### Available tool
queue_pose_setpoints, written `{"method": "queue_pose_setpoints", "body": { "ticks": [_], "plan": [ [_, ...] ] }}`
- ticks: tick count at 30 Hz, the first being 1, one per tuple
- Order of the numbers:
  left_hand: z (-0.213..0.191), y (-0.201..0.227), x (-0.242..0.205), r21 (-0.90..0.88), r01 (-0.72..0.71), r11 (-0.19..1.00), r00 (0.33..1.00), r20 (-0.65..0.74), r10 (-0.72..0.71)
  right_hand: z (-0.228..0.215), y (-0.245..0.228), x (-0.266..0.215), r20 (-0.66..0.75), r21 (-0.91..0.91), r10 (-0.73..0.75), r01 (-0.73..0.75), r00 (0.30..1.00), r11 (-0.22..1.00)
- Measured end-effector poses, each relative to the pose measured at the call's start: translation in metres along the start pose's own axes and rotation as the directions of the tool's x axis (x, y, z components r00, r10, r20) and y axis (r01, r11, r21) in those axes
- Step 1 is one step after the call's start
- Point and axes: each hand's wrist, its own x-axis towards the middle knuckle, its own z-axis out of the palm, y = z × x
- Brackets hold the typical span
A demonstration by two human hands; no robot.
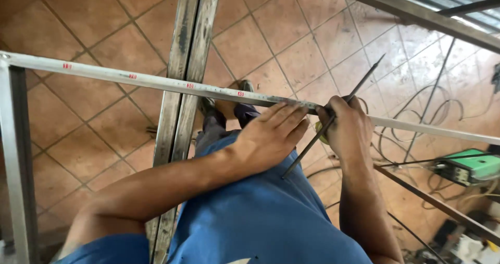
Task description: Measuring and marking metal square tubing frames using a tape measure and a scribe
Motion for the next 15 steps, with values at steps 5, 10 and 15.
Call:
{"method": "queue_pose_setpoints", "body": {
  "ticks": [5,10,15],
  "plan": [
    [0.051,-0.002,-0.018,0.052,-0.004,0.999,0.999,-0.033,0.006,-0.004,0.013,0.002,-0.011,-0.032,-0.095,0.095,0.995,0.995],
    [0.052,0.002,-0.025,0.08,0.011,0.997,0.99,0.142,-0.022,-0.042,0.017,0.002,-0.095,0.201,-0.052,0.07,0.994,0.977],
    [0.052,0.0,-0.025,0.071,0.012,0.997,0.994,0.111,-0.02,-0.045,0.003,-0.018,-0.106,0.563,-0.013,0.071,0.994,0.823]
  ]
}}
